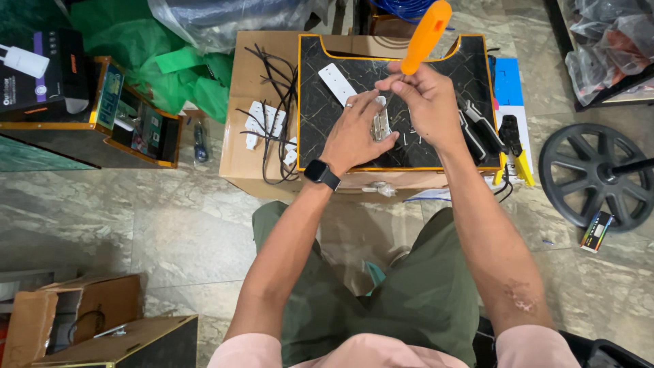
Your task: The person uses a screwdriver to unscrew and open a white power strip on the workbench, removes its cover and internal parts, then handles a black cable and uses pliers to work on the wire before reattaching the power strip cover and driving screws back in.
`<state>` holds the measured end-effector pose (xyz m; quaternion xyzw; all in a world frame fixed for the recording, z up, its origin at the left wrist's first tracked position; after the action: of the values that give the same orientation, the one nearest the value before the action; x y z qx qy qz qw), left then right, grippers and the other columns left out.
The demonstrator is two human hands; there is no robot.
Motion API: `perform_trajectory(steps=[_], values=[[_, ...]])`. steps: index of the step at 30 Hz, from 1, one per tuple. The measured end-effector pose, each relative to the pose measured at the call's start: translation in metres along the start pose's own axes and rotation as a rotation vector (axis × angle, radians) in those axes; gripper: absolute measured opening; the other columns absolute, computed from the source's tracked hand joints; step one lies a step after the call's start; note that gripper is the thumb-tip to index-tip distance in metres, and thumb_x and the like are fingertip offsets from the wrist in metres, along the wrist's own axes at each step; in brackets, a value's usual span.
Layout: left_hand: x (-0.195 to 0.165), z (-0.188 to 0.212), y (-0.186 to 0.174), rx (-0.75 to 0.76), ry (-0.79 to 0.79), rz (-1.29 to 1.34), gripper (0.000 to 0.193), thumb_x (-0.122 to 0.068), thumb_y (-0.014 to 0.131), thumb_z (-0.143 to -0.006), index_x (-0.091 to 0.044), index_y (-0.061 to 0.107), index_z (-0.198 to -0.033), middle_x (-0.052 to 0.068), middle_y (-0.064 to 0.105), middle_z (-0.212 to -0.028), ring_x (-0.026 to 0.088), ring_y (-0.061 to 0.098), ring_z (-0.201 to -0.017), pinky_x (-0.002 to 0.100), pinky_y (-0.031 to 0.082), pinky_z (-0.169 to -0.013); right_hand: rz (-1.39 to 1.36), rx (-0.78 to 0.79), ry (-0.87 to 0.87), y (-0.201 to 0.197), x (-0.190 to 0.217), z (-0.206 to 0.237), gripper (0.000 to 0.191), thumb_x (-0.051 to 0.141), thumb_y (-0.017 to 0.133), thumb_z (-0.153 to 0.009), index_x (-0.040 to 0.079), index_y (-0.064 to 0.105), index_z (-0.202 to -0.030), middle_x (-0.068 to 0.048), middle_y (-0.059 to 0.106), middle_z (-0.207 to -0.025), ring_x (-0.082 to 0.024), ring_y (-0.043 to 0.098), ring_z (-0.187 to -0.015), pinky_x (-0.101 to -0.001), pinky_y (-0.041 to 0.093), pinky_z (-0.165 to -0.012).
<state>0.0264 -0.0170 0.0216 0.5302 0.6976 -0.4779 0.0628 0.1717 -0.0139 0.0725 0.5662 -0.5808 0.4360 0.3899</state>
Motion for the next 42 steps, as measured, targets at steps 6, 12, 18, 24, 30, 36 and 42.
perform_trajectory(steps=[6,12,18,24,30,36,42], values=[[0.000,0.001,0.000,-0.016,0.018,-0.008,0.063,-0.036,0.085,-0.077,0.004,0.065,-0.122,0.023,0.055,-0.141,0.043,0.051,-0.131,0.047,0.046,-0.109,0.062,-0.075,-0.163,-0.002,-0.003,-0.002,0.019,-0.008,0.082,-0.090,-0.004,0.069,-0.104,-0.006,0.067,-0.105,-0.010,0.067,-0.094,-0.0254,0.057,-0.084],[0.001,0.000,0.001,-0.004,0.004,-0.013,0.060,-0.037,0.086,-0.077,0.002,0.066,-0.118,0.023,0.055,-0.142,0.043,0.050,-0.132,0.047,0.046,-0.109,0.068,-0.114,-0.010,-0.012,-0.016,0.002,0.015,-0.006,0.075,-0.095,-0.004,0.074,-0.109,-0.007,0.076,-0.100,-0.010,0.070,-0.092,-0.0246,0.058,-0.084],[0.000,0.001,0.000,-0.008,-0.001,0.004,0.059,-0.035,0.085,-0.076,0.003,0.065,-0.117,0.023,0.055,-0.141,0.042,0.051,-0.132,0.046,0.046,-0.110,0.055,-0.027,-0.047,-0.008,-0.003,0.001,0.025,-0.004,0.062,-0.102,-0.001,0.061,-0.127,-0.006,0.077,-0.105,-0.010,0.071,-0.102,-0.0246,0.056,-0.093],[0.001,0.001,0.000,0.001,-0.011,0.013,0.059,-0.035,0.085,-0.076,0.002,0.065,-0.117,0.023,0.055,-0.142,0.042,0.051,-0.133,0.046,0.047,-0.109,-0.023,-0.121,-0.077,-0.008,-0.009,0.001,0.020,-0.007,0.077,-0.091,-0.002,0.065,-0.106,-0.003,0.068,-0.096,-0.009,0.065,-0.090,-0.0253,0.055,-0.085],[0.001,0.001,0.001,0.007,-0.015,-0.010,0.060,-0.036,0.085,-0.075,0.002,0.066,-0.118,0.023,0.055,-0.142,0.042,0.050,-0.133,0.046,0.046,-0.109,-0.031,-0.092,-0.025,-0.010,-0.017,0.000,0.010,-0.006,0.069,-0.098,-0.003,0.071,-0.107,-0.004,0.073,-0.100,-0.009,0.068,-0.094,-0.0244,0.055,-0.090],[0.002,0.001,0.001,0.012,-0.024,-0.006,0.060,-0.036,0.085,-0.076,0.002,0.065,-0.118,0.023,0.055,-0.142,0.042,0.050,-0.133,0.047,0.045,-0.110,0.011,-0.077,-0.034,-0.009,-0.017,0.003,0.018,-0.004,0.066,-0.102,-0.004,0.069,-0.119,-0.004,0.070,-0.104,-0.009,0.066,-0.096,-0.0243,0.054,-0.090],[0.001,0.001,0.000,-0.002,-0.010,-0.006,0.058,-0.036,0.085,-0.077,0.002,0.066,-0.117,0.023,0.055,-0.142,0.042,0.051,-0.133,0.046,0.046,-0.111,-0.138,-0.145,-0.036,-0.007,-0.016,0.004,0.031,-0.007,0.074,-0.094,-0.006,0.064,-0.123,-0.006,0.072,-0.101,-0.012,0.069,-0.096,-0.0270,0.057,-0.089]])
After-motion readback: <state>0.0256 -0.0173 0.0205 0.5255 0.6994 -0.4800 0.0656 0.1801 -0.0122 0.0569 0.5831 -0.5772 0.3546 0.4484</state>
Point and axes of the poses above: each hand's wrist, its own z-axis away from the middle knuckle, its own y-axis out of the palm, x = y × z, the point moved 6 cm from there along -z, towards the middle knuckle
